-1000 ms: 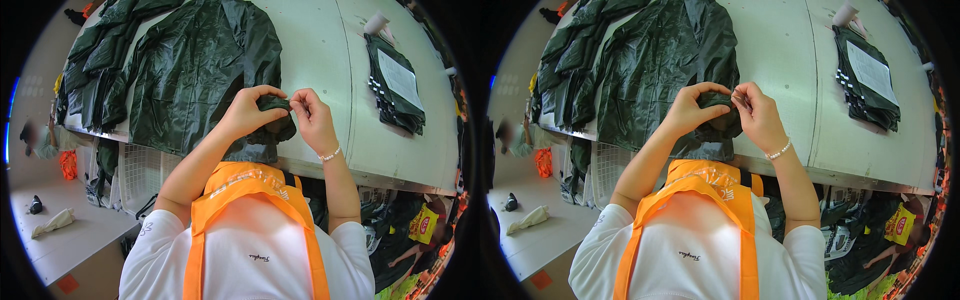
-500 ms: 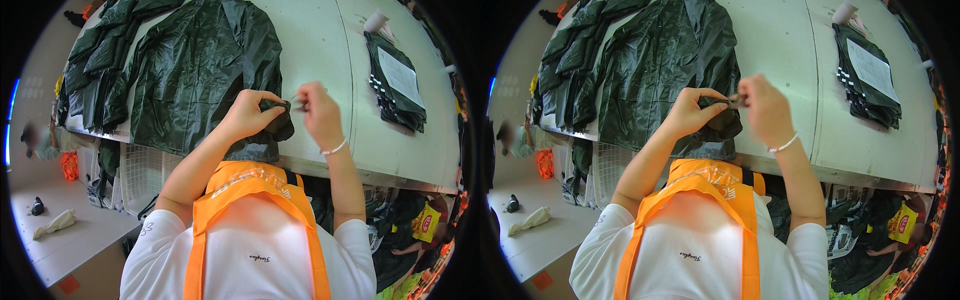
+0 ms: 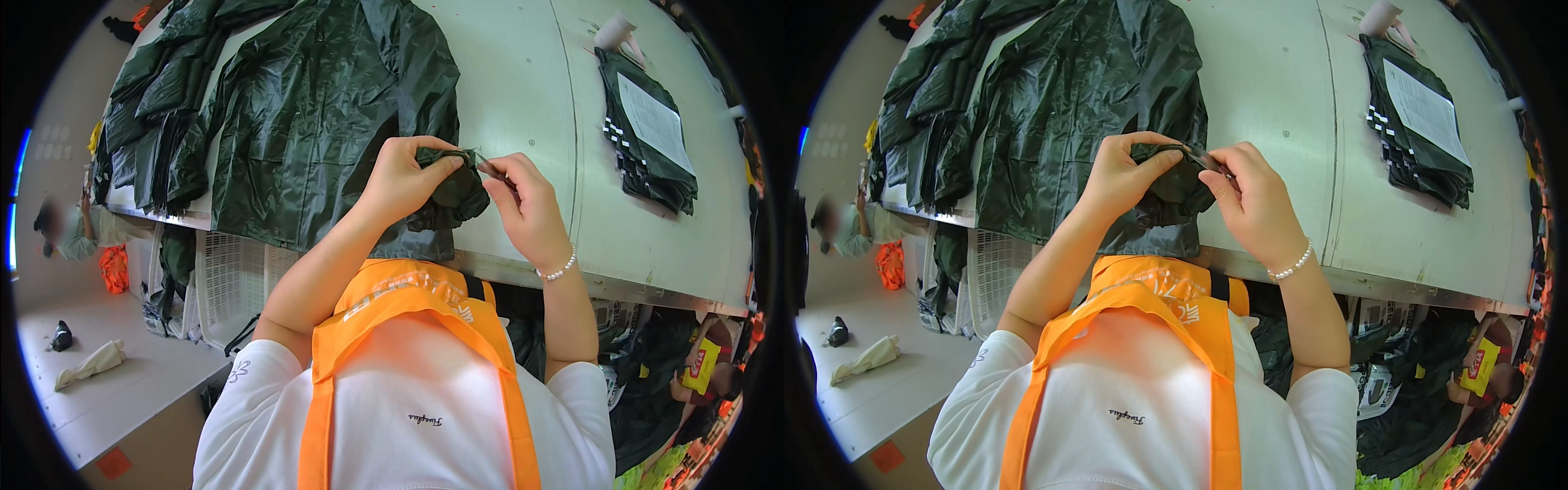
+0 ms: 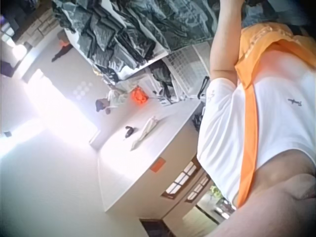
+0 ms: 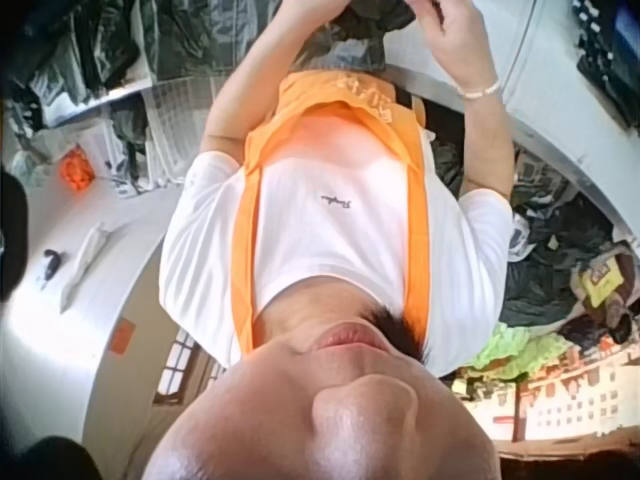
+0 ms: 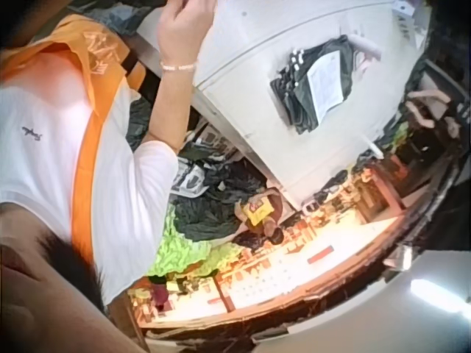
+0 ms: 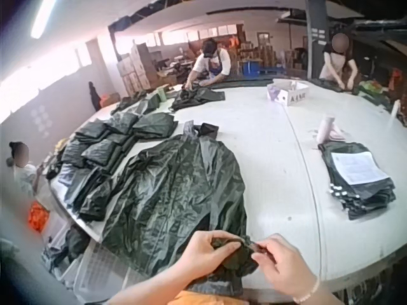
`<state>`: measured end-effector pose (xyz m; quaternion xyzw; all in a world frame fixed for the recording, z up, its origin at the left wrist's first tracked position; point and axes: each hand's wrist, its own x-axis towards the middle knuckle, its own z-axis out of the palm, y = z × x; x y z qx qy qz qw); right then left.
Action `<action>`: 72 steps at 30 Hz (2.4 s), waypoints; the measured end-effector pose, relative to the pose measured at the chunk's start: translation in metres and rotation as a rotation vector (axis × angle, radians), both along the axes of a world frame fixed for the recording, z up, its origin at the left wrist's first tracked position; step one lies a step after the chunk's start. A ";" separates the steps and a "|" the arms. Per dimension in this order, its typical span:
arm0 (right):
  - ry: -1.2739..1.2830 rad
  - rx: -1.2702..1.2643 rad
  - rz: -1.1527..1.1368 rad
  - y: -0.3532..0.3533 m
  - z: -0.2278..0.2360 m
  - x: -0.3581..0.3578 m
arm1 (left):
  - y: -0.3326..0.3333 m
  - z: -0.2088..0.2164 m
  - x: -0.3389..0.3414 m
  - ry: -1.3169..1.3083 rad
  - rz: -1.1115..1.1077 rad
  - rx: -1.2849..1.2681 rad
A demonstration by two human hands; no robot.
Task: The person unfolds a dark green jacket on a table, smooths it out, and zips the front closure. They then fold the jacket neatly and place it on a stack of similar jackets.
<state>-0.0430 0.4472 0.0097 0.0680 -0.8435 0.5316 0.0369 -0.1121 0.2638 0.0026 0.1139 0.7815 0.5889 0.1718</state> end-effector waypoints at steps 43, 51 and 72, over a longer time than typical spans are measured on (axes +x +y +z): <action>0.185 0.049 -0.129 -0.004 -0.012 -0.011 | 0.005 0.007 0.000 0.009 -0.067 -0.115; 0.217 0.113 -0.120 -0.003 -0.010 -0.012 | 0.004 -0.003 0.000 0.074 -0.065 -0.011; -0.003 -0.039 0.008 0.009 -0.006 -0.009 | 0.001 0.011 0.002 0.026 -0.162 -0.161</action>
